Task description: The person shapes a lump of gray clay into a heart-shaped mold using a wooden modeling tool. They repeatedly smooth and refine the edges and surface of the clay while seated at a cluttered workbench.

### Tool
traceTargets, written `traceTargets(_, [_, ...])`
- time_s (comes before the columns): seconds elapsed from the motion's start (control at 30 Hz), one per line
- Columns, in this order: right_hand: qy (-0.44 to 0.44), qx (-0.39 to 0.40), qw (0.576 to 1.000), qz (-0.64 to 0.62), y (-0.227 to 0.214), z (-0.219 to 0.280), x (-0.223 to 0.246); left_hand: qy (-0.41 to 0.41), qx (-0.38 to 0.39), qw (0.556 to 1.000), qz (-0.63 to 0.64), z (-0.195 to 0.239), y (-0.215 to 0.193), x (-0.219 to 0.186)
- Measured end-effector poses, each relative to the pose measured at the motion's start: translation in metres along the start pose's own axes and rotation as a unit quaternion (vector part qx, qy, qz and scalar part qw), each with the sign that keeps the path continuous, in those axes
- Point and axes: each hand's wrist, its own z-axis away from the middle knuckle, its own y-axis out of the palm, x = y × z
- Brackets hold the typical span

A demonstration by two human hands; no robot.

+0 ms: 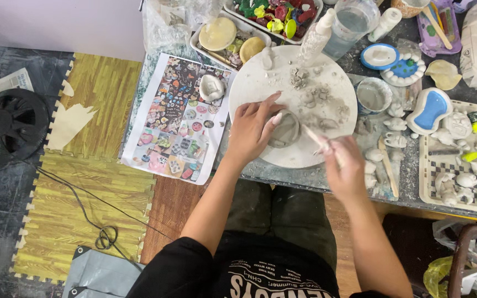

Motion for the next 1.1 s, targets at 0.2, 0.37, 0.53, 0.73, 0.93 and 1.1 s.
traceTargets(0.2, [0.065,-0.030,0.997,-0.018,0.001,0.015,0.014,-0.007,0.007,1.000,-0.003,-0.001,-0.002,-0.003])
traceTargets(0.37, [0.009,-0.034,0.999,0.003,0.000,0.018,0.031,0.023,0.015,0.999,0.018,0.001,-0.003,0.002])
traceTargets(0.53, [0.250,-0.117,0.945,-0.176,-0.014,0.023,0.033,0.013,0.022,0.995,0.091,0.001,-0.010,0.015])
traceTargets(0.73, [0.155,-0.014,0.958,-0.240,-0.018,0.024,0.046,-0.031,0.012,0.994,0.104,0.003,-0.011,0.022])
traceTargets(0.93, [0.129,0.057,0.973,-0.180,-0.013,0.011,0.035,0.002,-0.008,0.999,0.052,0.003,-0.005,0.022])
traceTargets(1.1, [0.126,0.085,0.967,-0.207,-0.028,0.016,0.010,0.010,-0.009,0.999,0.046,0.002,-0.007,0.022])
